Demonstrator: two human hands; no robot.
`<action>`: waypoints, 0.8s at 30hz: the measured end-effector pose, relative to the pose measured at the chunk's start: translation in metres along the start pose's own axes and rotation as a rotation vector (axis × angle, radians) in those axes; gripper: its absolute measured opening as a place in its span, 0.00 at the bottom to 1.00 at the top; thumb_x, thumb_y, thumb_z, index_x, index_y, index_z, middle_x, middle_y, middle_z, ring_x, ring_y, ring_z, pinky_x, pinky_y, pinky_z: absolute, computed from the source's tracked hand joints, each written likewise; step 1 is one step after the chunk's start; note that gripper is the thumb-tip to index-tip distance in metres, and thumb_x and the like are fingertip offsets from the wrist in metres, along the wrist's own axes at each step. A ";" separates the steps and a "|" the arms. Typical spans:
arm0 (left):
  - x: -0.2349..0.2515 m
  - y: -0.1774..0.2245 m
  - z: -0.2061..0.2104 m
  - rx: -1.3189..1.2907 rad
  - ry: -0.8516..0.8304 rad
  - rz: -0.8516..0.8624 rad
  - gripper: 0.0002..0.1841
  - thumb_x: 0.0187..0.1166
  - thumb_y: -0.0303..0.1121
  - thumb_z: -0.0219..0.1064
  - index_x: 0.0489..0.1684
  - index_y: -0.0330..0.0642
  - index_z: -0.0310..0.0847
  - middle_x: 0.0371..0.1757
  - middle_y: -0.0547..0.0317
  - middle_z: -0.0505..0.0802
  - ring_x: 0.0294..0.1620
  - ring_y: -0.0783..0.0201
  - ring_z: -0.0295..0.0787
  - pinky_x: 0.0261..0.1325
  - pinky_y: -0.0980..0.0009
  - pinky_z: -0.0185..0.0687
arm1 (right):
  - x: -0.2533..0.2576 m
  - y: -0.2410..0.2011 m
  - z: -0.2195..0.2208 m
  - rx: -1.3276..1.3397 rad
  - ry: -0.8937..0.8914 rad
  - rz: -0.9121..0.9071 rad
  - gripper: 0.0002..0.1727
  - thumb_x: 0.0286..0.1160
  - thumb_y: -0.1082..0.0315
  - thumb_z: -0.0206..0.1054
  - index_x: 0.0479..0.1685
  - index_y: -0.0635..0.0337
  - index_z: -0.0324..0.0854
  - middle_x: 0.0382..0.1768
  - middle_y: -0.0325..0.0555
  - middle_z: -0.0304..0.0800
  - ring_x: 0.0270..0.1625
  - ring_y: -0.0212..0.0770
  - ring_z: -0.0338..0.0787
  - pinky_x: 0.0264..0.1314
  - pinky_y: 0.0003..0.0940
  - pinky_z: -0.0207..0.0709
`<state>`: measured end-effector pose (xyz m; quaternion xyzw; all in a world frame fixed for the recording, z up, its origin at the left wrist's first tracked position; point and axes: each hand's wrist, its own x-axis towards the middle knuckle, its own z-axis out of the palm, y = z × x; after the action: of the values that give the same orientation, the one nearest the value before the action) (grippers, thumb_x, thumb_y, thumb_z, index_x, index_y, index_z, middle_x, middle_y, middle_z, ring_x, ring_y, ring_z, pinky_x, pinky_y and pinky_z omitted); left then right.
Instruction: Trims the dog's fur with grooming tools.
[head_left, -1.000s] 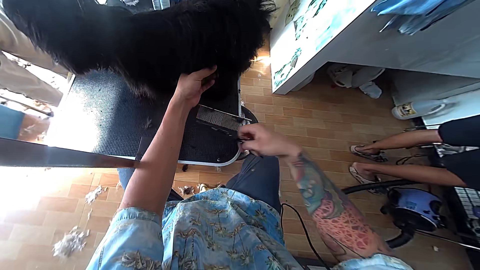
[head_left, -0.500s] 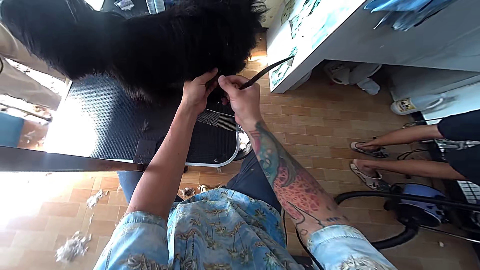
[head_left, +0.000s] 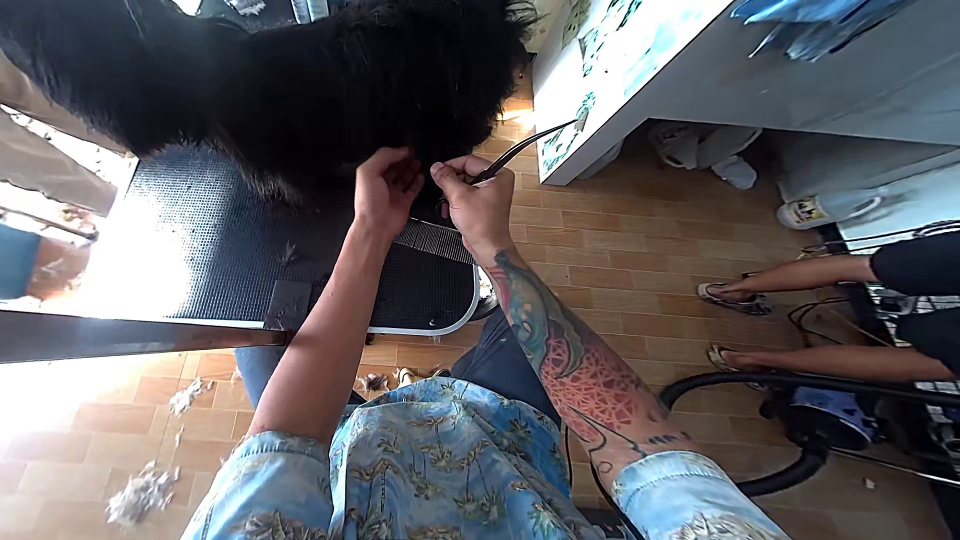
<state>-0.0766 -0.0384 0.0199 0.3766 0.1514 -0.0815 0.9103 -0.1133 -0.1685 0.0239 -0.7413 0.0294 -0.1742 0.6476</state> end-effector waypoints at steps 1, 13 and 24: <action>0.002 -0.004 -0.001 0.165 -0.059 0.018 0.10 0.79 0.32 0.64 0.51 0.37 0.83 0.51 0.50 0.91 0.53 0.58 0.89 0.61 0.60 0.84 | -0.001 0.000 0.001 -0.017 -0.007 0.003 0.05 0.72 0.68 0.77 0.33 0.60 0.92 0.18 0.39 0.87 0.15 0.32 0.81 0.15 0.30 0.77; 0.034 0.029 0.030 0.808 0.020 0.150 0.18 0.68 0.42 0.82 0.48 0.40 0.90 0.46 0.58 0.95 0.53 0.64 0.91 0.62 0.60 0.86 | -0.003 -0.002 0.020 -0.135 -0.058 0.034 0.07 0.72 0.63 0.77 0.33 0.56 0.94 0.16 0.36 0.85 0.13 0.30 0.77 0.16 0.31 0.74; 0.038 0.036 0.028 0.688 -0.146 0.121 0.19 0.70 0.31 0.80 0.56 0.35 0.84 0.52 0.55 0.94 0.57 0.63 0.91 0.62 0.64 0.88 | 0.003 0.004 0.004 -0.432 0.226 -0.349 0.18 0.66 0.62 0.80 0.54 0.60 0.90 0.18 0.35 0.80 0.18 0.30 0.75 0.23 0.31 0.72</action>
<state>-0.0256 -0.0339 0.0498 0.6626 0.0269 -0.1003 0.7418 -0.1082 -0.1661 0.0208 -0.8316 0.0098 -0.3539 0.4280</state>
